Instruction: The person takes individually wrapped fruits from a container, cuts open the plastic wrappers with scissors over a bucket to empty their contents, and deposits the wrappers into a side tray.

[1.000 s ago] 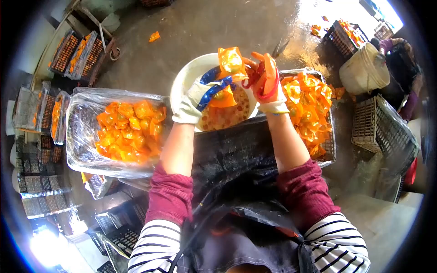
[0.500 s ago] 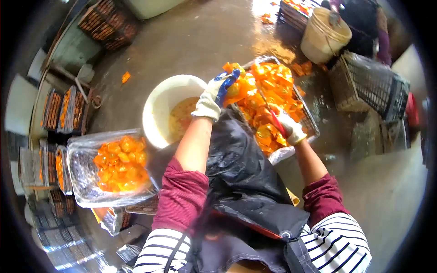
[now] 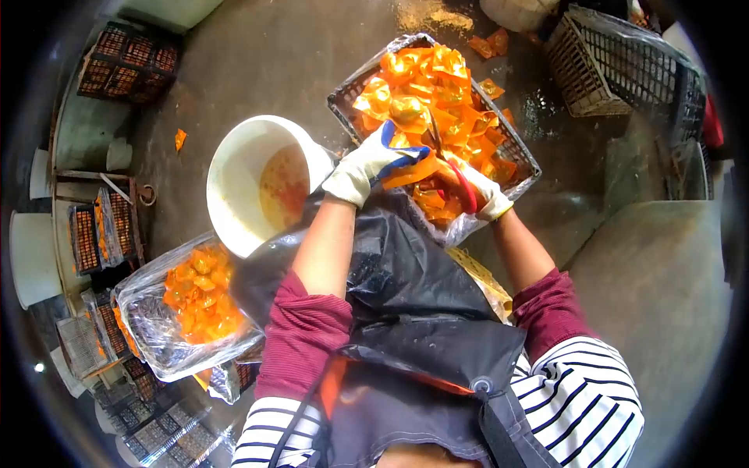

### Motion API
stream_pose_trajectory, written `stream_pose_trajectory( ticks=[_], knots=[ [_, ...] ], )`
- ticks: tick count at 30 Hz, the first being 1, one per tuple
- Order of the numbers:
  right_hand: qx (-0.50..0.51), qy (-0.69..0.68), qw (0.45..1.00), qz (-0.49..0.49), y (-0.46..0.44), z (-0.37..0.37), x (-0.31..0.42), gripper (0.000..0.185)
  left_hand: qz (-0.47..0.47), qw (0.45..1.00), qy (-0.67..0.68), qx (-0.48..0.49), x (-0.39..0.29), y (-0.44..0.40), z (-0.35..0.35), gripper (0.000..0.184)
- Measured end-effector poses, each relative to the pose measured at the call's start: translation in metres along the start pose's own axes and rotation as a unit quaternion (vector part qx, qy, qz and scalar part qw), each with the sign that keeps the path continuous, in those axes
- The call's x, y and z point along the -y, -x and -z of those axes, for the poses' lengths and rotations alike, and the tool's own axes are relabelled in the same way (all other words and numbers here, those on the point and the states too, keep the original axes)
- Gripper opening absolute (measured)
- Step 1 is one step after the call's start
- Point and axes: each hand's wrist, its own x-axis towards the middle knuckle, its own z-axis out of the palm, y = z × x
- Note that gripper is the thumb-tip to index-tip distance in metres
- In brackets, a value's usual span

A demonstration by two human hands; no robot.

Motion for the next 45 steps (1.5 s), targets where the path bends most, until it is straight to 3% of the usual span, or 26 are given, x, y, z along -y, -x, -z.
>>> stream_pose_trajectory(
  ticks=[1,2,3,4,5,8,11,12,15,18,20,22,25,28,29,32,35,36,41,45],
  knots=[
    [-0.021,-0.004,1.0,-0.003,0.003,-0.001,0.006,0.046,-0.025,0.999,-0.043,-0.002,0.002,-0.001,-0.001,0.069],
    [-0.004,0.014,1.0,0.021,0.0,0.006,0.0,0.043,0.005,1.0,0.014,0.0,-0.002,0.001,-0.001,0.073],
    [0.013,0.03,0.998,0.046,-0.003,0.013,-0.005,0.042,-0.001,0.998,-0.046,-0.039,0.0,-0.002,0.002,0.063],
    [0.029,0.046,0.996,0.072,-0.005,0.018,-0.009,0.043,0.013,0.999,-0.009,-0.044,0.0,-0.003,0.005,0.065],
    [0.02,0.018,1.0,0.013,-0.005,0.024,-0.01,0.047,0.025,0.998,0.028,-0.05,0.0,-0.003,0.008,0.068],
    [0.013,0.27,0.962,-0.024,0.012,0.039,0.0,0.049,-0.006,0.997,-0.001,-0.083,0.007,-0.003,0.005,0.104],
    [0.031,0.14,0.986,-0.088,0.011,0.04,-0.01,0.052,0.011,0.998,0.052,-0.043,-0.001,-0.001,0.001,0.107],
    [0.045,0.177,0.98,-0.077,0.011,0.042,-0.007,0.05,0.031,0.995,0.09,-0.042,-0.004,0.003,-0.002,0.107],
    [0.078,0.16,0.983,-0.038,0.003,0.029,0.011,0.049,-0.005,0.995,0.019,-0.094,0.006,0.0,-0.005,0.085],
    [0.079,0.183,0.977,-0.078,-0.005,0.026,0.021,0.045,-0.018,0.981,-0.175,-0.086,0.033,-0.014,0.013,0.084],
    [0.084,0.11,0.987,-0.088,-0.01,0.025,0.013,0.045,-0.021,0.973,-0.205,-0.108,0.022,-0.008,0.003,0.085],
    [0.05,0.135,0.985,-0.099,-0.007,0.022,0.017,0.048,-0.035,0.963,-0.245,-0.111,0.018,-0.009,0.002,0.086],
    [0.008,0.172,0.976,-0.137,-0.001,0.017,0.027,0.05,-0.049,0.976,-0.204,-0.053,0.022,-0.011,0.008,0.087],
    [0.002,0.189,0.963,-0.193,0.001,0.02,0.024,0.053,-0.055,0.958,-0.279,-0.041,0.034,-0.017,0.017,0.113],
    [0.006,0.192,0.958,-0.212,0.0,0.023,0.023,0.054,-0.051,0.958,-0.281,-0.039,0.037,-0.019,0.019,0.113],
    [0.018,0.232,0.962,-0.144,-0.003,0.027,0.012,0.057,-0.037,0.955,-0.292,-0.039,0.033,-0.016,0.014,0.114],
    [0.04,0.182,0.978,-0.095,-0.011,0.025,0.009,0.054,-0.035,0.951,-0.302,-0.055,0.027,-0.012,0.009,0.111],
    [0.023,0.182,0.971,-0.156,-0.011,0.026,0.015,0.05,-0.044,0.952,-0.295,-0.068,0.032,-0.015,0.012,0.107],
    [0.014,0.314,0.943,-0.11,-0.013,0.031,0.015,0.043,-0.031,0.961,-0.26,-0.086,0.031,-0.014,0.01,0.102],
    [-0.003,0.16,0.981,-0.107,-0.014,0.039,0.004,0.042,-0.014,0.969,-0.233,-0.074,0.019,-0.008,0.002,0.098]
  ],
)
